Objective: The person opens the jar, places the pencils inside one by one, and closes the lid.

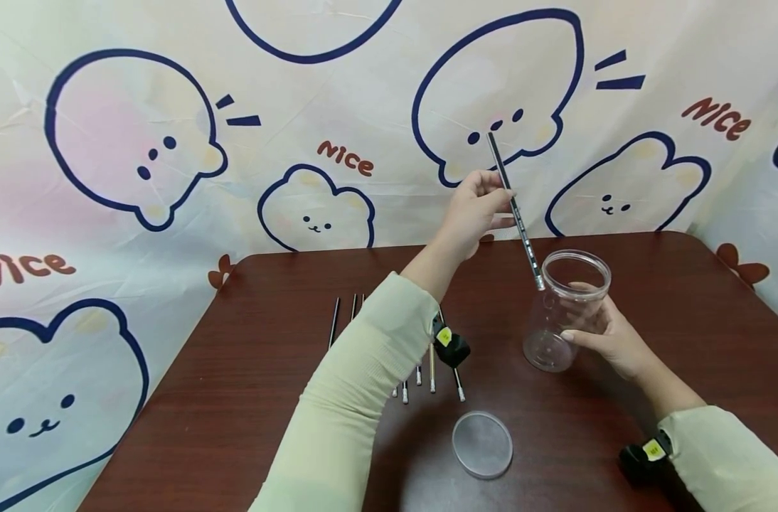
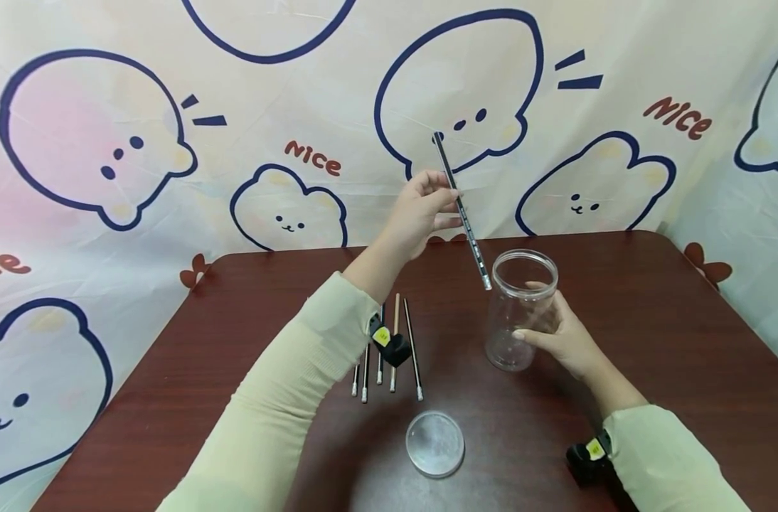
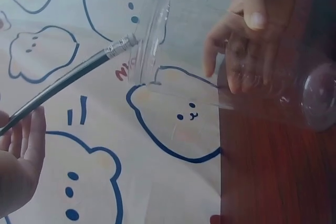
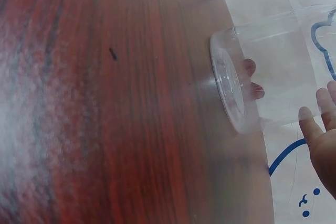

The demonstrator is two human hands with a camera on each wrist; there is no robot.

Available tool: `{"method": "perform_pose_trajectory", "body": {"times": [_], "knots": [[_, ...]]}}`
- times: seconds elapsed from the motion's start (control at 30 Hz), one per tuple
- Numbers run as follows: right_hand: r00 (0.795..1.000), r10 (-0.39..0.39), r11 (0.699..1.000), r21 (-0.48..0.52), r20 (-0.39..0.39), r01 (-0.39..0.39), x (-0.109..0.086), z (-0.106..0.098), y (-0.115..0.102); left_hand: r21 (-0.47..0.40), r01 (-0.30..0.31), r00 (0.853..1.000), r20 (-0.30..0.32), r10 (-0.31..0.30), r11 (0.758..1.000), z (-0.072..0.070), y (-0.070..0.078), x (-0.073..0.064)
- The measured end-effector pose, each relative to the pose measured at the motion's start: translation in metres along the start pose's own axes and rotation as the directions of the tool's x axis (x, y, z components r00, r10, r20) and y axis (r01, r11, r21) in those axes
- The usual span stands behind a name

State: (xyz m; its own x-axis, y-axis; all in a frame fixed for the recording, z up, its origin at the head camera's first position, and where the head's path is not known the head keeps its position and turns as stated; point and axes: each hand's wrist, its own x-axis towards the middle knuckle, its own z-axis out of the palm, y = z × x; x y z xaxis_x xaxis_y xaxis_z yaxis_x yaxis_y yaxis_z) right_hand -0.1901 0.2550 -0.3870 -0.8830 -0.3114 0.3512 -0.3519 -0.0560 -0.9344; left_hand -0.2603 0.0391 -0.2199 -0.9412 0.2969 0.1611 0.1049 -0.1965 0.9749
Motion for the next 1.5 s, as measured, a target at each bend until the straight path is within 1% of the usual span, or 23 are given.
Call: {"method": "perform_pose_trajectory", "body": {"times": [0.17,0.3,0.4,0.5,0.63,0.73,0.83,0.93,1.0,1.23,1.4,1.5], "knots": [[1.000,0.012,1.000,-0.027,-0.002,-0.012,-0.001,-0.001,0.001,-0.030,0.001,0.998,-0.055,-0.003,1.000,0.011,0.002,0.005],[1.000,-0.018,1.000,0.002,0.008,0.018,-0.001,-0.001,0.001,-0.045,0.003,0.996,-0.086,-0.006,0.999,0.019,-0.001,0.011],[0.999,-0.027,1.000,0.013,0.017,0.027,-0.001,-0.001,0.002,-0.019,0.021,0.995,-0.095,-0.022,1.000,0.024,-0.008,0.014],[1.000,-0.012,1.000,-0.004,0.013,0.012,-0.001,-0.001,0.002,0.024,0.041,0.995,-0.091,-0.038,0.999,0.029,-0.017,0.015],[1.000,0.018,0.999,-0.034,-0.005,-0.018,-0.001,0.000,0.001,0.074,0.061,0.993,-0.102,-0.053,0.995,0.034,-0.028,0.013],[1.000,0.016,0.999,-0.027,-0.012,-0.017,-0.002,0.001,0.000,0.106,0.068,0.992,-0.109,-0.057,0.992,0.037,-0.034,0.011],[1.000,0.011,1.000,-0.020,-0.011,-0.012,-0.002,0.002,-0.001,0.145,0.063,0.995,-0.082,-0.051,0.988,0.038,-0.040,0.009],[1.000,0.003,1.000,-0.009,0.002,-0.003,-0.002,0.001,0.000,0.188,0.043,0.998,-0.043,-0.035,0.981,0.037,-0.047,0.009],[1.000,0.005,1.000,-0.010,0.003,-0.005,-0.002,0.001,0.000,0.212,0.029,0.999,-0.029,-0.023,0.977,0.038,-0.050,0.009],[1.000,0.017,0.999,-0.034,-0.002,-0.017,-0.003,0.002,0.000,0.238,0.013,1.000,-0.023,-0.008,0.971,0.043,-0.053,0.011],[1.000,-0.005,1.000,-0.003,0.003,0.005,-0.002,0.002,0.000,0.253,0.002,1.000,-0.014,0.002,0.967,0.046,-0.054,0.013],[1.000,-0.010,1.000,-0.012,-0.001,0.010,-0.001,0.002,0.001,0.262,-0.010,1.000,-0.004,0.011,0.965,0.047,-0.052,0.013]]}}
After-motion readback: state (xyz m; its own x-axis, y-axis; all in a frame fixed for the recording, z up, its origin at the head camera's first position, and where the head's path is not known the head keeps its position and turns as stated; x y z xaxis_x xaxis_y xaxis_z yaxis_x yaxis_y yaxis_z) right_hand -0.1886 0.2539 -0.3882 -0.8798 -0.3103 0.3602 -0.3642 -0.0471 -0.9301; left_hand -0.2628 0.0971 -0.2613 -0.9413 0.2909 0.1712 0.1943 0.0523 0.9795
